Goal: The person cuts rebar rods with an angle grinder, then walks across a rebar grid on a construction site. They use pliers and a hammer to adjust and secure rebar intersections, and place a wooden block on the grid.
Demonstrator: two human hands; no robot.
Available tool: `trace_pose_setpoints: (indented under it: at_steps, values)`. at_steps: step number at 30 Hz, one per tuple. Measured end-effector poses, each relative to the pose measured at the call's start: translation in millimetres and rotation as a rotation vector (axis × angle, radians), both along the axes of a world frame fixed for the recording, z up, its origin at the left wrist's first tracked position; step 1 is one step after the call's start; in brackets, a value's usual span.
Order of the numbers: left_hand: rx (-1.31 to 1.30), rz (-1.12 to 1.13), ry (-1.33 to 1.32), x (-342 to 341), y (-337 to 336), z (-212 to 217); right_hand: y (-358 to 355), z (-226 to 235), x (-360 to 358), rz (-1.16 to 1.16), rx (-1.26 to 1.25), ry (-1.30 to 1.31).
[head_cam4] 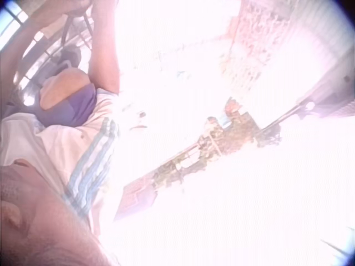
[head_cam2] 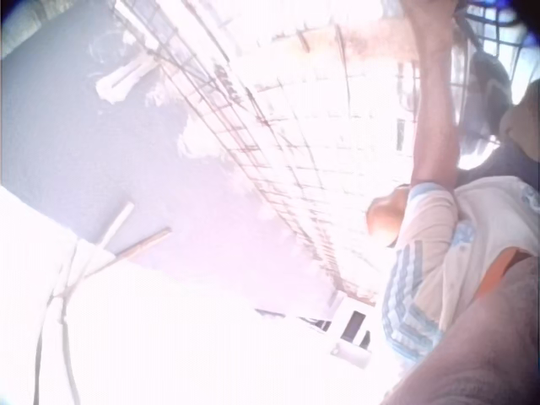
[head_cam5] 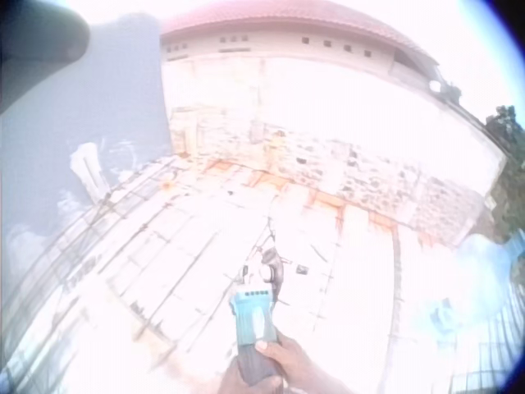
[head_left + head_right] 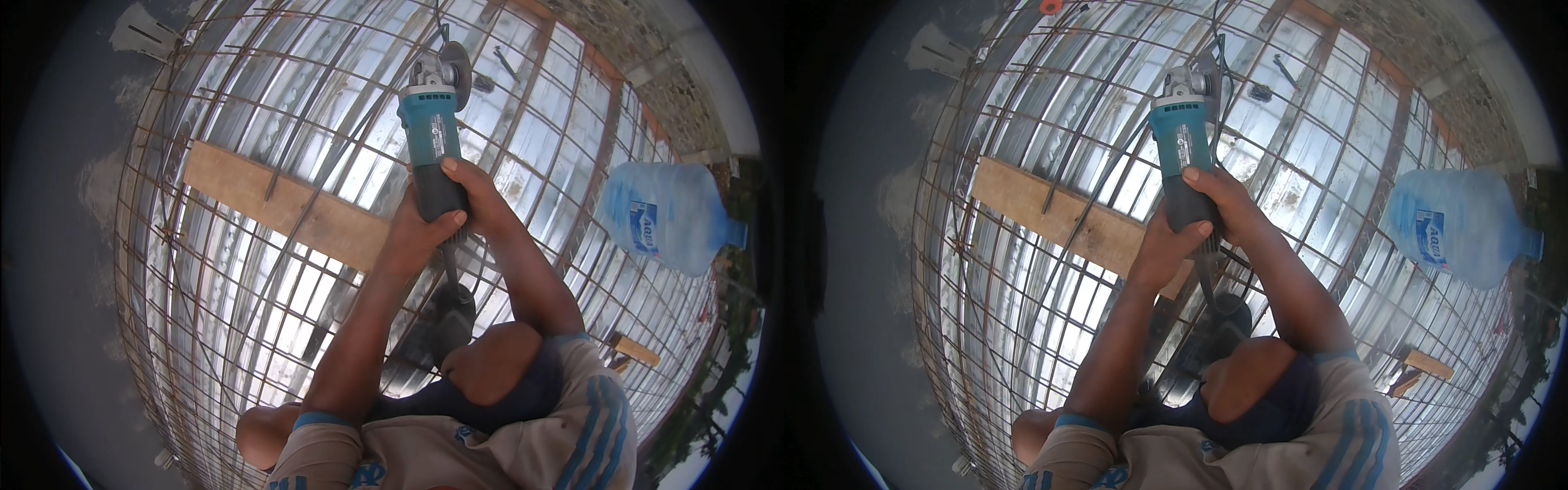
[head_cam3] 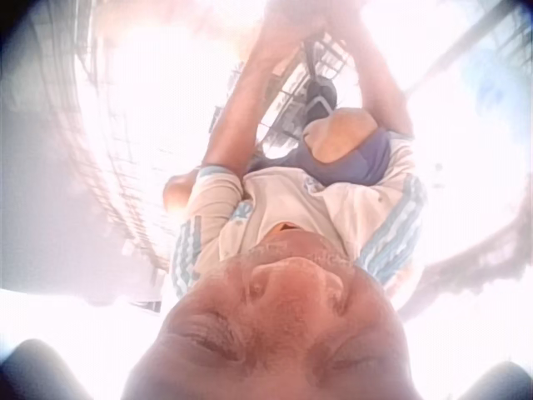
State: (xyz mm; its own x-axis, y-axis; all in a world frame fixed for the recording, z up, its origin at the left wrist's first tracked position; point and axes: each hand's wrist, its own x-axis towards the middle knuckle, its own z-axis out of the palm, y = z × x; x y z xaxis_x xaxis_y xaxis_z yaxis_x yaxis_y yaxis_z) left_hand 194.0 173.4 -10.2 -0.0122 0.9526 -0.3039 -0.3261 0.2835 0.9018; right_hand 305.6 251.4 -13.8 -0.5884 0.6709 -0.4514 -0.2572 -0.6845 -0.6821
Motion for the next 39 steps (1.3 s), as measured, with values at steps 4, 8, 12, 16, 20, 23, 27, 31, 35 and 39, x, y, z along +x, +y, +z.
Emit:
trace_pose_setpoints:
  at_steps: [4, 8, 12, 16, 20, 23, 27, 31, 35, 39]
  values:
    - [-0.109, -0.18, 0.055, -1.0, 9.8, -6.8, 8.4, 0.1, 8.0, 0.017, 0.194, -0.23]
    - [-0.225, -0.419, 0.665, -32.1, 9.5, -12.2, 31.5, -33.7, 37.5, -0.005, 0.523, -0.826]
    - [-0.195, -0.169, 0.813, -95.3, -28.3, -24.0, 51.2, -89.2, 94.4, -0.084, 0.675, -1.423]
    - [-0.347, 0.13, 0.809, -158.4, -61.1, -36.4, 67.6, -110.9, 131.6, -0.101, 0.583, -1.653]
    - [-0.356, 0.306, 0.85, -189.8, -84.2, -56.3, 88.2, -125.8, 145.2, -0.167, 0.553, -1.685]
    - [-0.264, 0.328, 1.082, -207.5, -99.3, -79.0, 99.4, -130.7, 143.5, -0.217, 0.529, -1.694]
    - [-0.411, 0.274, 1.291, -216.9, -113.1, -88.1, 107.6, -137.2, 145.2, -0.261, 0.538, -1.733]
    - [-0.42, 0.251, 1.225, -215.2, -121.7, -92.8, 119.7, -141.4, 155.6, -0.252, 0.497, -1.683]
    - [-0.441, 0.218, 1.079, -219.3, -133.9, -102.2, 125.8, -139.8, 152.7, -0.231, 0.46, -1.666]
    - [-0.52, 0.162, 1.059, -219.3, -136.0, -101.8, 131.6, -148.0, 156.9, -0.194, 0.421, -1.614]
